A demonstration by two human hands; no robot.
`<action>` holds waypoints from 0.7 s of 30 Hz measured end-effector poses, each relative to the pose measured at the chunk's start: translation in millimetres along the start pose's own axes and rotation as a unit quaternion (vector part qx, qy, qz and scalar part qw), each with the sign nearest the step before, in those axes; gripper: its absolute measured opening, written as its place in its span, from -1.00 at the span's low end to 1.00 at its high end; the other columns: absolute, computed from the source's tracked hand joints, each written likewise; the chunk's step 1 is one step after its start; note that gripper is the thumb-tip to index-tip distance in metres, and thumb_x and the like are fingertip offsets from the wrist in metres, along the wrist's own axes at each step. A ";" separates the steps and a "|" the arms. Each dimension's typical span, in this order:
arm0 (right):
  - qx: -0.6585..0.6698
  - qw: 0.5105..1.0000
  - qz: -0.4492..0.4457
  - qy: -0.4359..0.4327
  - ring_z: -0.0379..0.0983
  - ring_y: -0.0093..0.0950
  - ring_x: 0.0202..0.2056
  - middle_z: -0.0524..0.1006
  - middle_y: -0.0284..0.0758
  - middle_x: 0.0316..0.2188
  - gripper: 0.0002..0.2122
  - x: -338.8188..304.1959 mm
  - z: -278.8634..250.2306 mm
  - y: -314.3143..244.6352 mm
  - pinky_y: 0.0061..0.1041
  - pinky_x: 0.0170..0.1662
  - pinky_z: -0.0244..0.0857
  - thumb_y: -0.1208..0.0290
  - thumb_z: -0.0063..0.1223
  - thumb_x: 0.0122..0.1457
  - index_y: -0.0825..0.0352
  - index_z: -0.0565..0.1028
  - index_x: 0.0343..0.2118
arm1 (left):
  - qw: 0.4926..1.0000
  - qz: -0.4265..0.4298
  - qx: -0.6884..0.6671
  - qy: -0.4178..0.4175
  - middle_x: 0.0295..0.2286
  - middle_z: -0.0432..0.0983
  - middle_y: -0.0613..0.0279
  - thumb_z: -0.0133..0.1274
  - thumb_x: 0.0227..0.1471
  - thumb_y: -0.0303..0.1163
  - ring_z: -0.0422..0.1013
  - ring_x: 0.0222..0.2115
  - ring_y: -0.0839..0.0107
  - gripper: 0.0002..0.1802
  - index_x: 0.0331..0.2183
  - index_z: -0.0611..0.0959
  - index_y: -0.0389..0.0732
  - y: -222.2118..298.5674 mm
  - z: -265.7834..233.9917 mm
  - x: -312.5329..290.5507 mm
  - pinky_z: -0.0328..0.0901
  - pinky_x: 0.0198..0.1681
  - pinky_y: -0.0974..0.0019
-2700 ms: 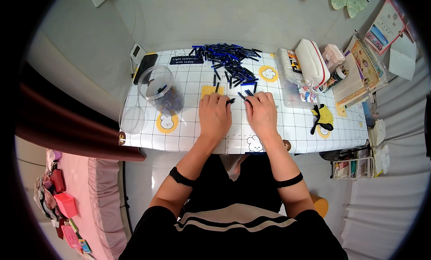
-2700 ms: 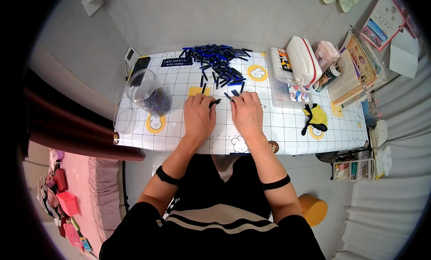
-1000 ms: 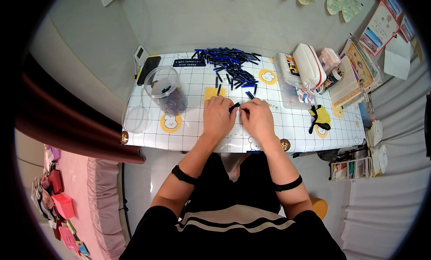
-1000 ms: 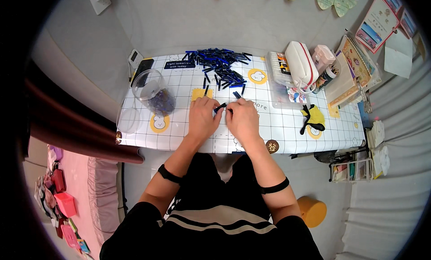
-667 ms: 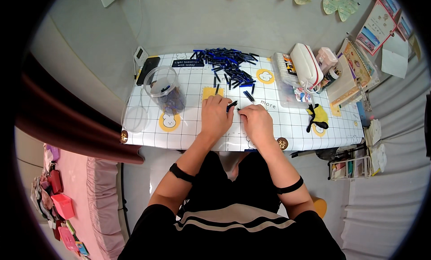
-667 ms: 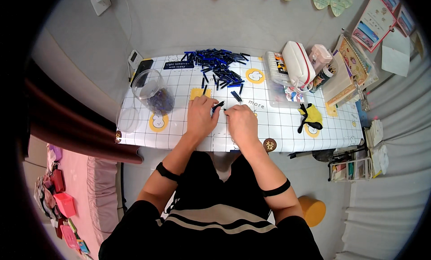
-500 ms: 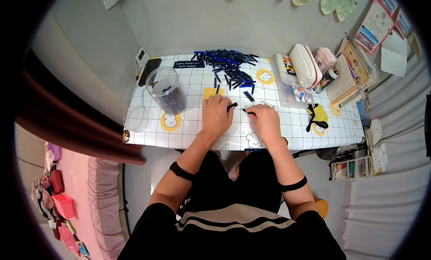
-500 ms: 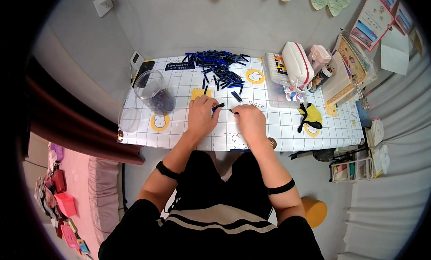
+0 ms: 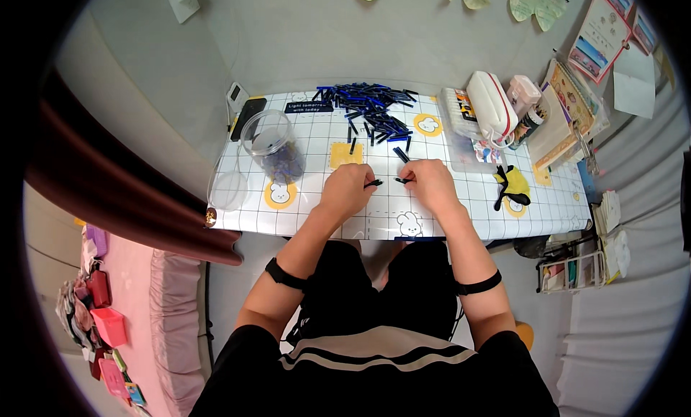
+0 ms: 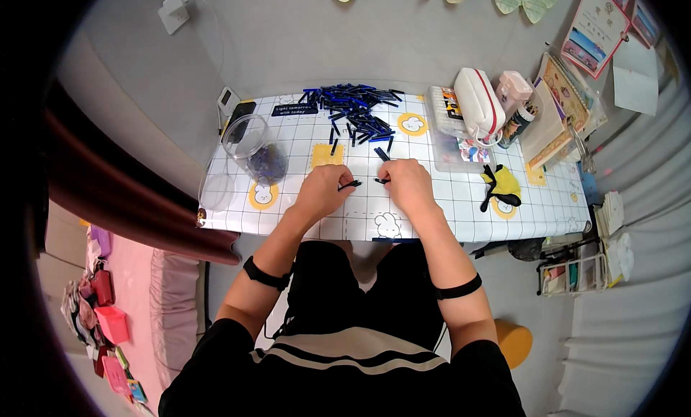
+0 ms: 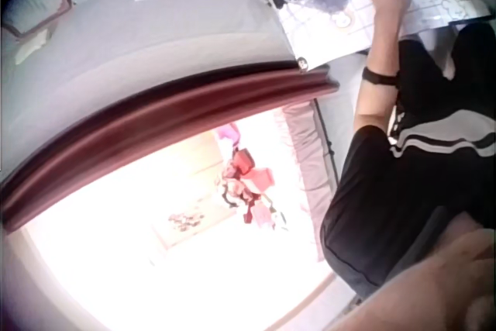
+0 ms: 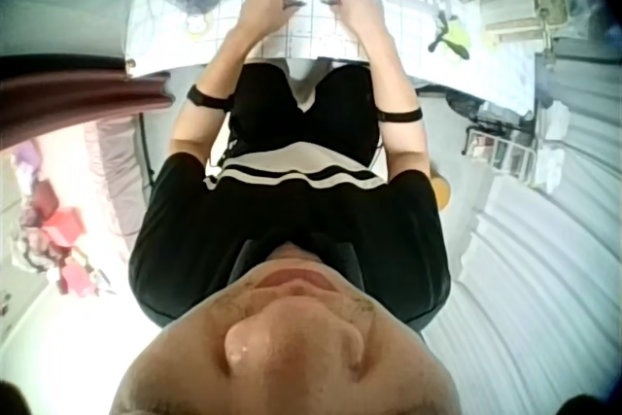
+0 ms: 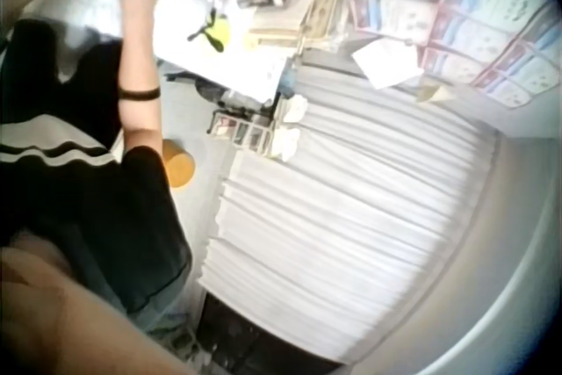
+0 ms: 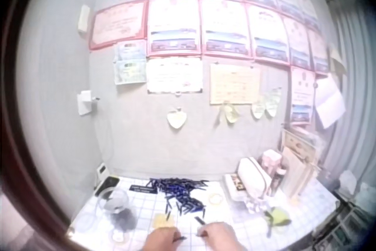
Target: The person assembles several pens by hand, inserting ink refills into the pen barrels, attaching the pen caps, and testing each pen on a yellow notepad at a desk.
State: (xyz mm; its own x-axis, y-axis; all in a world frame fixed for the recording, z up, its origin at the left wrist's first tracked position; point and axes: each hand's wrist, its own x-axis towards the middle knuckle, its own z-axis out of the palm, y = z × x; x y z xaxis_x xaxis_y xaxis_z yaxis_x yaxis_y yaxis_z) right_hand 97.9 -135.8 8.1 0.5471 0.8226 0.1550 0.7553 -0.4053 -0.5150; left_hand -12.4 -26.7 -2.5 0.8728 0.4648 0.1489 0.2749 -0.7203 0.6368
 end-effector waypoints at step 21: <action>0.357 0.923 -0.015 0.141 0.34 -0.58 -0.55 0.42 -0.32 -0.59 -0.86 1.9 28.0 -10.1 -0.67 -0.44 0.23 0.63 -0.04 -0.20 0.40 0.36 -0.49 | 0.959 0.099 -0.179 0.194 -0.61 0.37 0.13 -0.01 -0.29 -0.52 0.27 -0.64 0.39 -0.88 -0.54 0.48 -0.33 -1.2 14.9 5.0 0.17 -0.57 0.46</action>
State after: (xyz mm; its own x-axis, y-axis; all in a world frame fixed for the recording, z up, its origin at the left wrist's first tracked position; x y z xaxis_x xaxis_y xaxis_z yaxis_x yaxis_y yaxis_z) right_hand 81.3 -119.0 -10.0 0.6777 0.6519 0.3403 0.3971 0.0651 -0.9155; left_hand -2.4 -31.2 -13.7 0.6585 0.5434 0.5208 -0.0978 -0.6243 0.7750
